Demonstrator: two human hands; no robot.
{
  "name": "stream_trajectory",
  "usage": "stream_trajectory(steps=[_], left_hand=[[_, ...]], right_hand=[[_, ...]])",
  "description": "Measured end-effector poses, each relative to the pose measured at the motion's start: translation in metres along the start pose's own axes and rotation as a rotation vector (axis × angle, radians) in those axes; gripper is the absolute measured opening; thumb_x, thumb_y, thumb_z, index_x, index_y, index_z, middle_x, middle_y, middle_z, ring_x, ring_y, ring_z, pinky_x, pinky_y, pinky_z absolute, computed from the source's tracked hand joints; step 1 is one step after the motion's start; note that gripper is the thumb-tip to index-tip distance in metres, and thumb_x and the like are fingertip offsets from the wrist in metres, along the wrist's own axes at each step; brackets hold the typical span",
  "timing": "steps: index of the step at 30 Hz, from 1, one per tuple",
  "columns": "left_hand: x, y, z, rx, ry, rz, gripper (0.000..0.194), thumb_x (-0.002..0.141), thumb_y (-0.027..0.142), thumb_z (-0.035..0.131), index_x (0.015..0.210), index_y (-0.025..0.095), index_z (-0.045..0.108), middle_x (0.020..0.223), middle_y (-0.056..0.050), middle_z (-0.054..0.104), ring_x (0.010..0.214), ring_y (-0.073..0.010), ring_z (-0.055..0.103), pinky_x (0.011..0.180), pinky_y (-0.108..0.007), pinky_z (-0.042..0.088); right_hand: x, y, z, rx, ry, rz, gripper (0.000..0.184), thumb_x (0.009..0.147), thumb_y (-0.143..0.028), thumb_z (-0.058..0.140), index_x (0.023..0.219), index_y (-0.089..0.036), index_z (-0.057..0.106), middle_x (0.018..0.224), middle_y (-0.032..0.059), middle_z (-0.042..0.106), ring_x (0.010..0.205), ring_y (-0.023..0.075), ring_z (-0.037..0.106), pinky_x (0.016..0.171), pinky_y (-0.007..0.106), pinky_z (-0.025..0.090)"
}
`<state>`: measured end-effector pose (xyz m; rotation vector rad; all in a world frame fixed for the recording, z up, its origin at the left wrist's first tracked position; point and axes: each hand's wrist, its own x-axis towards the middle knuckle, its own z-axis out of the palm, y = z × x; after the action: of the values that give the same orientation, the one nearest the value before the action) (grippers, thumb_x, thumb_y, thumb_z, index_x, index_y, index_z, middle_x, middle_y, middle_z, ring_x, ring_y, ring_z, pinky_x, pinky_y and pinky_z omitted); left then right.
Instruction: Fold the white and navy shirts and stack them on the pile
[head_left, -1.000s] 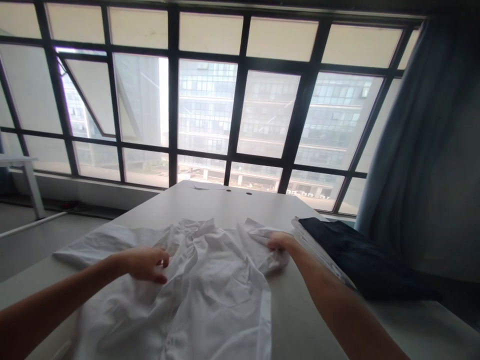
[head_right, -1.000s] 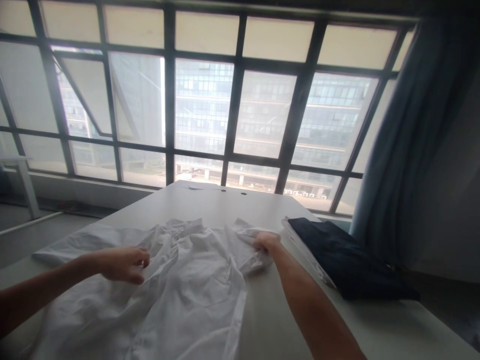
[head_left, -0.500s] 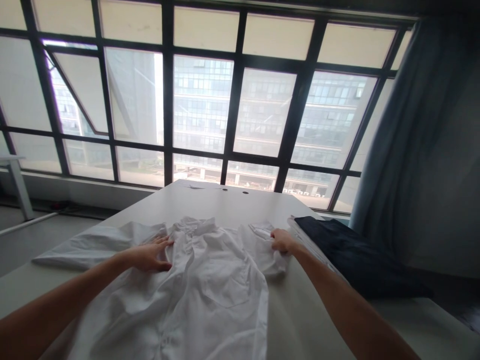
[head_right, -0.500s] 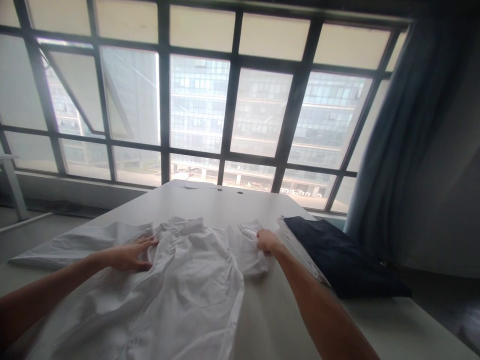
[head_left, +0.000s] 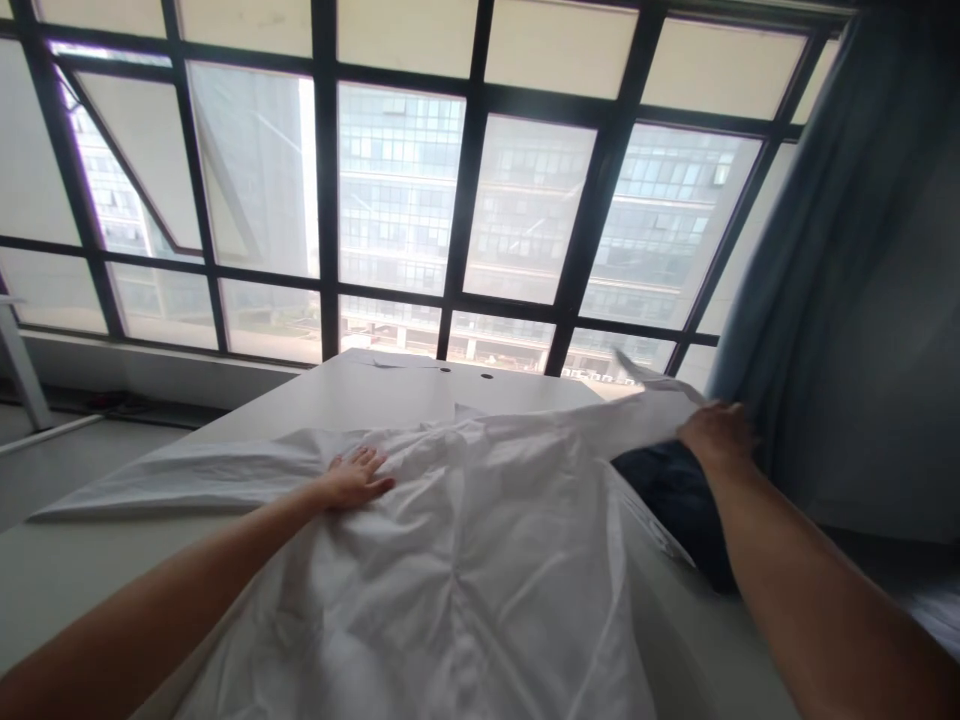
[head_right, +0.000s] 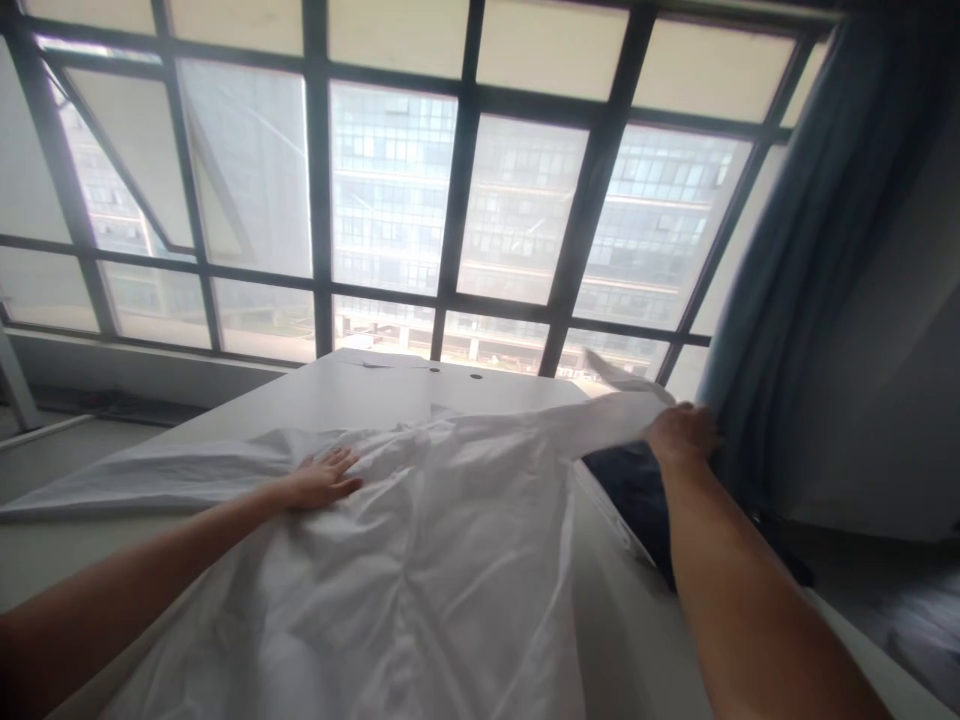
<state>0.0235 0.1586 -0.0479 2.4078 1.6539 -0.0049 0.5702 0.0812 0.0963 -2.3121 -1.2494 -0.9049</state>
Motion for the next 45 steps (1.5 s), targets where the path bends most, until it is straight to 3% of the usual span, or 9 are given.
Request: stream_trajectory(steps=[3, 9, 14, 21, 26, 30, 37, 42, 45], left_hand=[[0.018, 0.008, 0.002, 0.041, 0.012, -0.063, 0.086, 0.091, 0.072, 0.02, 0.158, 0.017, 0.02, 0.164, -0.012, 0.006, 0.152, -0.031, 0.004, 0.117, -0.061, 0.006], [0.027, 0.012, 0.0, 0.088, 0.169, -0.099, 0.071, 0.095, 0.065, 0.029, 0.15, 0.021, 0.04, 0.157, -0.017, 0.034, 0.146, -0.0352, 0.026, 0.114, -0.06, 0.02], [-0.017, 0.04, 0.005, 0.137, 0.271, -0.055, 0.053, 0.095, 0.053, 0.041, 0.126, 0.017, 0.063, 0.132, -0.019, 0.061, 0.124, -0.0351, 0.054, 0.104, -0.053, 0.037], [-0.053, 0.035, 0.015, 0.081, 0.069, 0.007, 0.077, 0.092, 0.068, 0.031, 0.152, 0.021, 0.036, 0.16, -0.017, 0.026, 0.146, -0.0408, 0.023, 0.107, -0.066, 0.027], [-0.037, 0.033, 0.0, 0.037, 0.275, 0.16, 0.055, 0.097, 0.052, 0.037, 0.137, 0.019, 0.055, 0.146, -0.014, 0.051, 0.139, -0.0309, 0.039, 0.111, -0.047, 0.027], [-0.051, 0.043, -0.001, 0.027, 0.329, 0.232, 0.043, 0.095, 0.044, 0.046, 0.122, 0.016, 0.065, 0.132, -0.013, 0.061, 0.127, -0.029, 0.05, 0.105, -0.039, 0.036], [-0.125, 0.064, 0.006, -0.099, 0.149, 0.578, 0.017, 0.089, 0.032, 0.061, 0.099, 0.02, 0.068, 0.108, -0.008, 0.066, 0.099, -0.021, 0.061, 0.088, -0.03, 0.046], [-0.161, 0.073, -0.011, -0.127, -0.039, 0.508, 0.011, 0.083, 0.028, 0.069, 0.088, 0.019, 0.071, 0.094, -0.004, 0.067, 0.083, -0.0176, 0.062, 0.072, -0.026, 0.045], [-0.175, 0.083, -0.019, -0.152, -0.165, 0.499, 0.013, 0.079, 0.03, 0.075, 0.085, 0.019, 0.072, 0.088, -0.002, 0.069, 0.076, -0.0151, 0.062, 0.065, -0.023, 0.043]], right_hand=[[-0.015, -0.001, 0.005, -0.033, -0.213, 0.218, 0.036, 0.089, -0.018, 0.053, 0.119, -0.003, 0.065, 0.125, 0.0378, 0.051, 0.112, 0.0424, 0.055, 0.086, 0.054, 0.04], [-0.11, -0.095, -0.016, 0.181, -0.551, -0.345, 0.041, 0.094, -0.038, 0.052, 0.123, -0.013, 0.066, 0.126, 0.0195, 0.063, 0.119, 0.0311, 0.058, 0.099, 0.039, 0.042], [-0.182, -0.136, -0.027, 0.418, -0.86, -0.664, 0.067, 0.088, -0.059, 0.054, 0.138, -0.014, 0.056, 0.141, 0.0168, 0.055, 0.131, 0.032, 0.05, 0.109, 0.039, 0.037], [-0.177, -0.123, 0.008, 0.351, -0.971, -0.731, 0.084, 0.084, -0.062, 0.058, 0.148, -0.01, 0.043, 0.156, 0.0196, 0.034, 0.144, 0.0338, 0.03, 0.116, 0.043, 0.027], [-0.177, -0.132, 0.031, 0.333, -0.677, -0.653, 0.054, 0.101, -0.041, 0.039, 0.141, -0.007, 0.05, 0.15, 0.0207, 0.044, 0.14, 0.0283, 0.038, 0.114, 0.041, 0.027], [-0.189, -0.126, 0.012, 0.458, -0.551, -0.716, 0.033, 0.098, -0.032, 0.045, 0.108, -0.013, 0.07, 0.116, 0.0162, 0.069, 0.11, 0.0261, 0.062, 0.1, 0.037, 0.04], [-0.218, -0.104, -0.044, 0.945, -0.884, -0.81, 0.045, 0.091, -0.057, 0.051, 0.095, -0.017, 0.071, 0.078, 0.0042, 0.068, 0.067, 0.0163, 0.058, 0.064, 0.026, 0.043], [-0.205, -0.076, -0.051, 0.734, -1.025, -0.764, 0.067, 0.086, -0.076, 0.039, 0.054, -0.018, 0.048, 0.05, -0.0034, 0.041, 0.049, 0.0096, 0.032, 0.049, 0.025, 0.025], [-0.19, -0.047, -0.055, 0.467, -1.134, -0.628, 0.065, 0.08, -0.076, 0.049, 0.05, -0.019, 0.045, 0.047, -0.0019, 0.044, 0.046, 0.0102, 0.037, 0.049, 0.026, 0.028]])
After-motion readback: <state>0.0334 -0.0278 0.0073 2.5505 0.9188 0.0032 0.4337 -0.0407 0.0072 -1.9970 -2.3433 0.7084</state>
